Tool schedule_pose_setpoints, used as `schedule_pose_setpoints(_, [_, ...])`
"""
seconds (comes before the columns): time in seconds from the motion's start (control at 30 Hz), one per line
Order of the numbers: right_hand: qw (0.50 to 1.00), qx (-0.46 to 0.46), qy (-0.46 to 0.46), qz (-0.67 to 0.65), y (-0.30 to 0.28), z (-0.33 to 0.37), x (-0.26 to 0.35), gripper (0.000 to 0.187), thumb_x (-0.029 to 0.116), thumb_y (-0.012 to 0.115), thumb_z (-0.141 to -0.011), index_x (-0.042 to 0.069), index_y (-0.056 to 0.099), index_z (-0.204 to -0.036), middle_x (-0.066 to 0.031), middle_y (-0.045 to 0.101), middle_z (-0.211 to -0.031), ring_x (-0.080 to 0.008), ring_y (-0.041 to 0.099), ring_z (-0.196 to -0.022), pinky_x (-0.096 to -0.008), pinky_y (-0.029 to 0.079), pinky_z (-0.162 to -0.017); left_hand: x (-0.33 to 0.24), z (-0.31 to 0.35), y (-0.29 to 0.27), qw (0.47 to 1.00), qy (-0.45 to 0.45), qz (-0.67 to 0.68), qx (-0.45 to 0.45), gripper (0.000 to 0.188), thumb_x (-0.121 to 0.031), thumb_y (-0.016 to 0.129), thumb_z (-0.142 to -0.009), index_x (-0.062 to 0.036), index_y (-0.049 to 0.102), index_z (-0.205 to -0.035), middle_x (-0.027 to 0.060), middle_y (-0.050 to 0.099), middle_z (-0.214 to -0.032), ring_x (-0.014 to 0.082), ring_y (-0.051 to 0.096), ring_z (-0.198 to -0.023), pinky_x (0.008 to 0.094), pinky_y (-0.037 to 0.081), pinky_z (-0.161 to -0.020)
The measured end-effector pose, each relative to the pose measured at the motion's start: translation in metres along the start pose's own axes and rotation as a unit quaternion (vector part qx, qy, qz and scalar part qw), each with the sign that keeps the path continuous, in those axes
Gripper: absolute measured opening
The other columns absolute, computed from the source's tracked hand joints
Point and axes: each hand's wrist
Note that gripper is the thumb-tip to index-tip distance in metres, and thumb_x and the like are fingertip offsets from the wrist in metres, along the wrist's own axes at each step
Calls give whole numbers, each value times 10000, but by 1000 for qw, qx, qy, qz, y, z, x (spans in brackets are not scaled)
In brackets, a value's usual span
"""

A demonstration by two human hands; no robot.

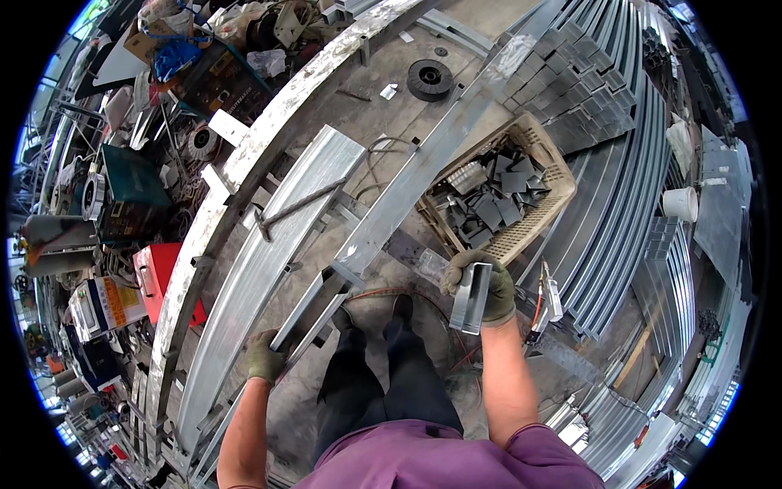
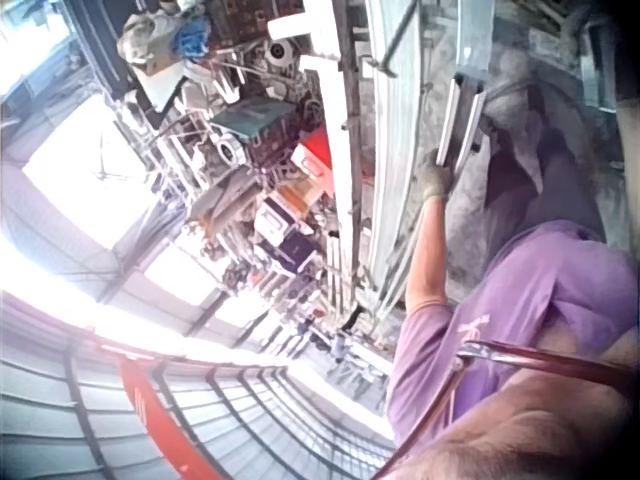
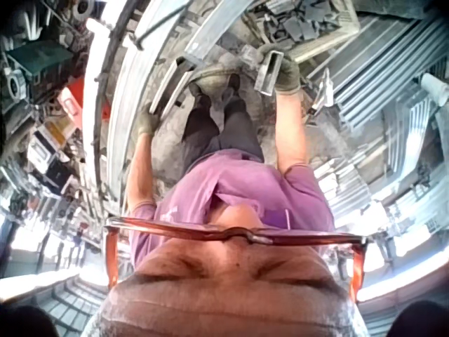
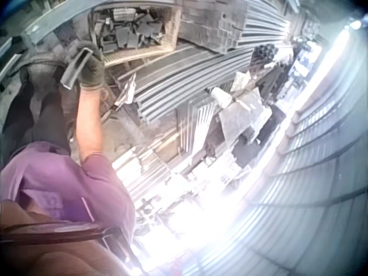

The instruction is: The person selects metal profiles from a stack, positions them on a workbench, and welds them together using a handheld welding torch. The person repeatedly aligns the pieces and applies welds at the joints to assemble a metal frame.

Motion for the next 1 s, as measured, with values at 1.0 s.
schedule_pose_setpoints(1.0, [924,-216,227,217,112,56,-103,327,159,654,-1060,-74,710,-1283,-137,785,-1152,-204,751,-1022,-331,598,-884,-120,53,-40,804,166,485,301,377,-281,764,-1022,-6,715,-1277,70,759,-1077,124,669,-975,318,554,-873])
Point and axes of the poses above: each hand's wrist, its own z-axis away from the middle knuckle, its own y-axis out of the palm, x = y × z
